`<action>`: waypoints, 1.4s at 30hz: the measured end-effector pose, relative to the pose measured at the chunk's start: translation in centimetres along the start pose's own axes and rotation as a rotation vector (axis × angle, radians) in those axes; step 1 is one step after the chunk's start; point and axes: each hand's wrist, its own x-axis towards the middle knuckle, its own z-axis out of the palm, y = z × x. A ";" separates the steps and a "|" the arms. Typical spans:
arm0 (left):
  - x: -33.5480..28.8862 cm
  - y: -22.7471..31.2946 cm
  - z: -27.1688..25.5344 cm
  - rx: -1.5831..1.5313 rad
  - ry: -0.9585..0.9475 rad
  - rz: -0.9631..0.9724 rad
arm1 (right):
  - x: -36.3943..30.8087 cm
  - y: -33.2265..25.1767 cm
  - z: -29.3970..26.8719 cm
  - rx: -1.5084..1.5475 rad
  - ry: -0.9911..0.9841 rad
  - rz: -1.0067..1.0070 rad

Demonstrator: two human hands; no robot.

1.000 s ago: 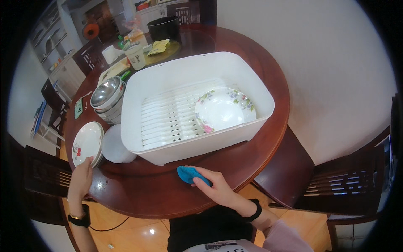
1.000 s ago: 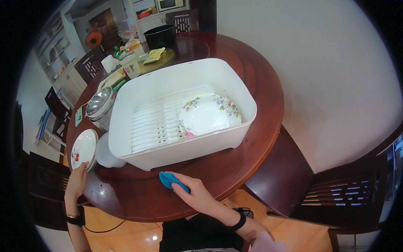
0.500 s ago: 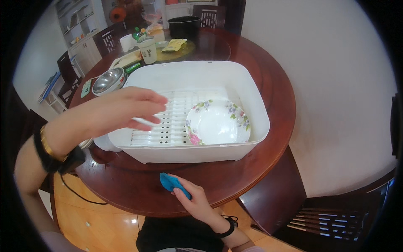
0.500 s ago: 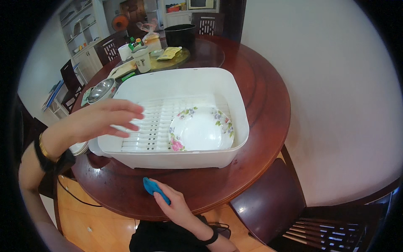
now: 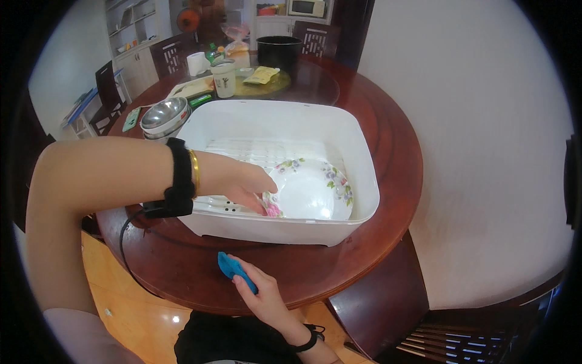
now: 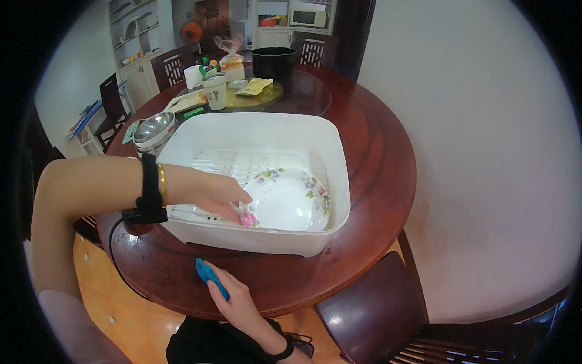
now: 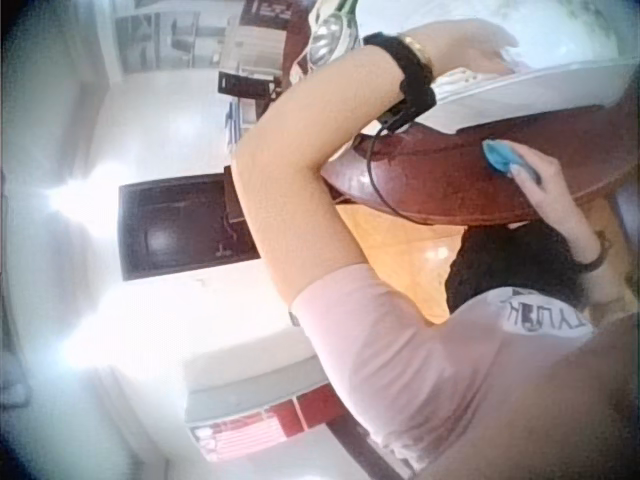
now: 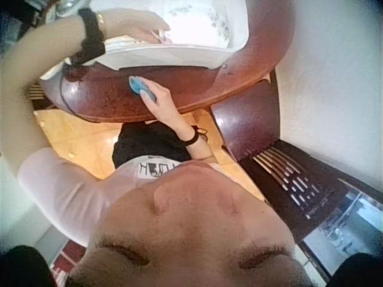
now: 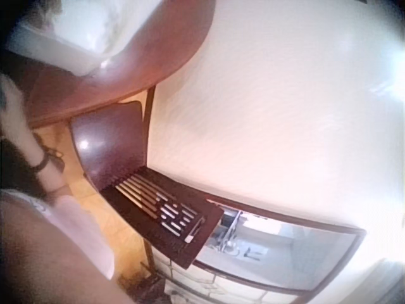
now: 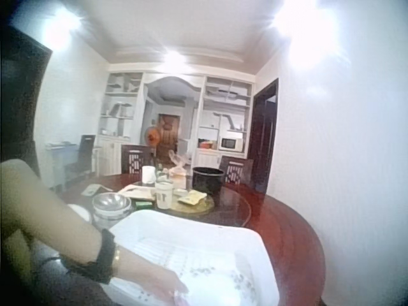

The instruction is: The person dries multiple metal bowls and ceramic plates with a blue cloth, wiping both interior and exterior surfaces. Each item is then placed into a white dish rack on a wooden dining table.

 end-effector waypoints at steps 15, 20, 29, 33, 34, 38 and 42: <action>0.1 6.4 -0.6 -0.475 0.254 -0.230 | -0.1 0.8 0.0 0.011 0.025 -0.007; -4.8 9.2 0.5 0.247 0.521 -0.021 | -0.2 1.0 0.3 0.015 0.048 0.019; -11.0 4.3 -0.7 0.356 0.883 0.284 | -0.2 0.5 0.7 -0.024 0.063 0.036; -15.8 1.7 -0.5 -0.496 0.957 0.154 | -0.2 0.7 1.3 -0.047 0.070 0.038; -17.0 1.2 -0.2 -0.661 0.948 0.169 | -0.2 0.8 1.3 -0.031 0.084 0.034; -21.2 -2.6 1.4 -1.375 0.805 0.374 | -0.2 1.0 1.0 -0.092 0.092 0.036; -26.4 -6.1 6.8 -1.316 0.831 0.291 | 0.2 0.7 1.3 -0.139 0.116 0.036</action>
